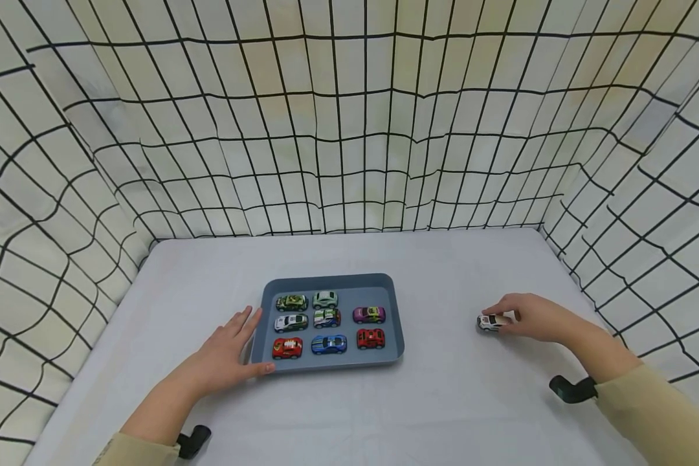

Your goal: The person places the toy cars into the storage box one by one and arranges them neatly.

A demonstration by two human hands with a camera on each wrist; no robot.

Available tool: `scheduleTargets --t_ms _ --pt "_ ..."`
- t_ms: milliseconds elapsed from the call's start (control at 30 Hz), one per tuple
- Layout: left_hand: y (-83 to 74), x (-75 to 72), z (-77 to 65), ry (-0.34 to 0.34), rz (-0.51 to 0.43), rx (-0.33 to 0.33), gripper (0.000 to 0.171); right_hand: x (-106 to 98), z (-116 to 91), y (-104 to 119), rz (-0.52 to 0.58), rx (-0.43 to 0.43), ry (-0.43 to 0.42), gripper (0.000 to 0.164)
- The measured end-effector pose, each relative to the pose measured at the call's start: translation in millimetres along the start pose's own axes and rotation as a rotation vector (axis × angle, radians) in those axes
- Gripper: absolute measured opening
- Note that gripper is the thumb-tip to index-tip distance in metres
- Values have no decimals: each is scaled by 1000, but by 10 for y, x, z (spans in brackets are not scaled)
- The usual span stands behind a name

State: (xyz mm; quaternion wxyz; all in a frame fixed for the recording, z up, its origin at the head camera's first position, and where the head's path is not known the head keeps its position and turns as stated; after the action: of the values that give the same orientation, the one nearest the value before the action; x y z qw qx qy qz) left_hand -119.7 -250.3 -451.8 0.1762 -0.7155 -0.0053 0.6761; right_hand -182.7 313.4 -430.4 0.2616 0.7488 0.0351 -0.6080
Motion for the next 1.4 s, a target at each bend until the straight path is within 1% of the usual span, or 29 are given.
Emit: scheduleTargets --t_ms 133,300,567,700,967,1067,1200,1267,1400 --pt "2 -8 4 -2 3 1 111 -1 109 121 21 -19 0 35" --pt "5 -12 1 -4 3 4 111 9 297 319 14 -73 -10 36" --pt "-9 -21 -3 -1 1 3 112 19 651 748 -4 -161 -31 37" --pt "-15 -20 4 1 6 7 113 30 833 991 -9 -187 -26 37" --pt "-9 1 11 -7 9 11 112 140 1195 1434 -105 -241 -25 36" --pt "-12 0 9 0 9 10 112 155 1292 1579 -114 -248 -24 37" --pt "-28 -20 6 -9 9 18 112 165 1393 1726 -133 -258 -23 37" --pt "-40 -32 1 -16 6 19 112 172 1431 1776 -154 -269 -21 37" --pt "-45 -34 -11 -21 11 12 111 177 1486 1846 -158 -294 -10 37"
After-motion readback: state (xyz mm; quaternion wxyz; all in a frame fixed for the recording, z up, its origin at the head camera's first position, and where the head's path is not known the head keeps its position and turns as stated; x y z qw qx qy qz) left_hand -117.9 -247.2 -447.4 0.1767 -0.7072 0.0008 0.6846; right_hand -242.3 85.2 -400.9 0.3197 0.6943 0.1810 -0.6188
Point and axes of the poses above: each hand's wrist, its own z-axis towards the middle knuckle, its own x-axis out of the palm, y = z × x, the point moved 1 cm from there along z, towards the middle knuckle, and after that the axes turned 5 degrees about -y, right-handed, at the moved point
